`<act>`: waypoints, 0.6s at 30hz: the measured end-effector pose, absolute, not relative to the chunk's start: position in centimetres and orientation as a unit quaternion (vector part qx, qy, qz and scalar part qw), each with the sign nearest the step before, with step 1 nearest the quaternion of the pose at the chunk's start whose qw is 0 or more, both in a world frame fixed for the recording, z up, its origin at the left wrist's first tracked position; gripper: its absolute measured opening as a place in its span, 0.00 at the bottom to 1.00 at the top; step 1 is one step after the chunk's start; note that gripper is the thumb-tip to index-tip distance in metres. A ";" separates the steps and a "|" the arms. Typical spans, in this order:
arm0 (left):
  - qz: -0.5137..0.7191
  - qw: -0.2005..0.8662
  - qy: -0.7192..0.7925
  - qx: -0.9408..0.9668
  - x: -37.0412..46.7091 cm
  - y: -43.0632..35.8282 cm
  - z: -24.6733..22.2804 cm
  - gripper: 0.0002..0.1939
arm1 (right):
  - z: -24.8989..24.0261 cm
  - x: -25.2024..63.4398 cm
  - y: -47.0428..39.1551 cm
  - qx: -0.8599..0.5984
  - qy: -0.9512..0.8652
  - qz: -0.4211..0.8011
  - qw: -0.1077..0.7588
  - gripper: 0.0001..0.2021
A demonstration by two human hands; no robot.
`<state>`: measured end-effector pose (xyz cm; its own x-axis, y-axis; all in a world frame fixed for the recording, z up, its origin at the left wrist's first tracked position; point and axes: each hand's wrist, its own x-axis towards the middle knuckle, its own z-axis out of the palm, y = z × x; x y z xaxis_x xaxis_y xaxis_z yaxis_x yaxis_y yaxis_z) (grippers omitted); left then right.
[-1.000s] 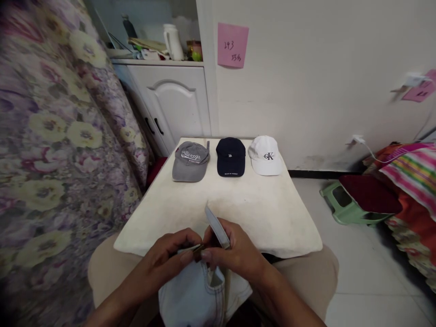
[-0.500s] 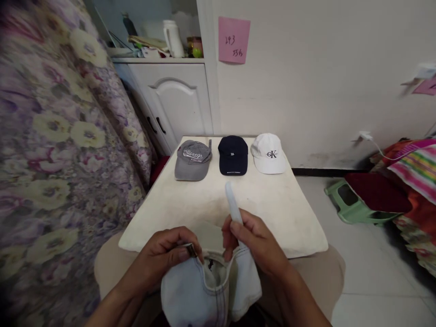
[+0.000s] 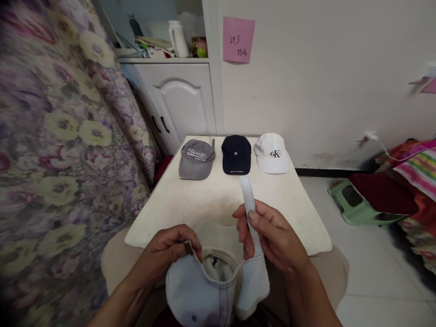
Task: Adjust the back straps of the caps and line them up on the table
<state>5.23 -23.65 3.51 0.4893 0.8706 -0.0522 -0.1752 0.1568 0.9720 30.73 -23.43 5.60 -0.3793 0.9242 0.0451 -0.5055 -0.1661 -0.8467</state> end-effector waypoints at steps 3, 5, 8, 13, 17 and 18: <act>0.387 0.691 0.323 0.518 5.2 -23.7 3.4 0.11 | 6.6 30.6 -23.3 -0.297 -0.443 0.670 0.517 0.13; 0.386 0.692 0.312 0.525 5.2 -23.7 3.3 0.11 | 7.0 30.3 -23.5 -0.336 -0.482 0.626 0.513 0.15; 0.385 0.691 0.297 0.534 5.1 -23.7 3.2 0.11 | 7.2 29.6 -23.8 -0.370 -0.572 0.565 0.465 0.18; 0.412 0.711 0.265 0.504 5.2 -24.0 2.7 0.10 | 7.3 28.4 -23.9 -0.375 -0.661 0.510 0.402 0.16; 0.416 0.725 0.253 0.488 5.2 -24.2 2.3 0.13 | 7.4 27.9 -23.9 -0.384 -0.671 0.511 0.376 0.12; 0.413 0.724 0.260 0.487 5.1 -24.3 2.3 0.13 | 7.4 27.8 -23.8 -0.385 -0.675 0.506 0.375 0.11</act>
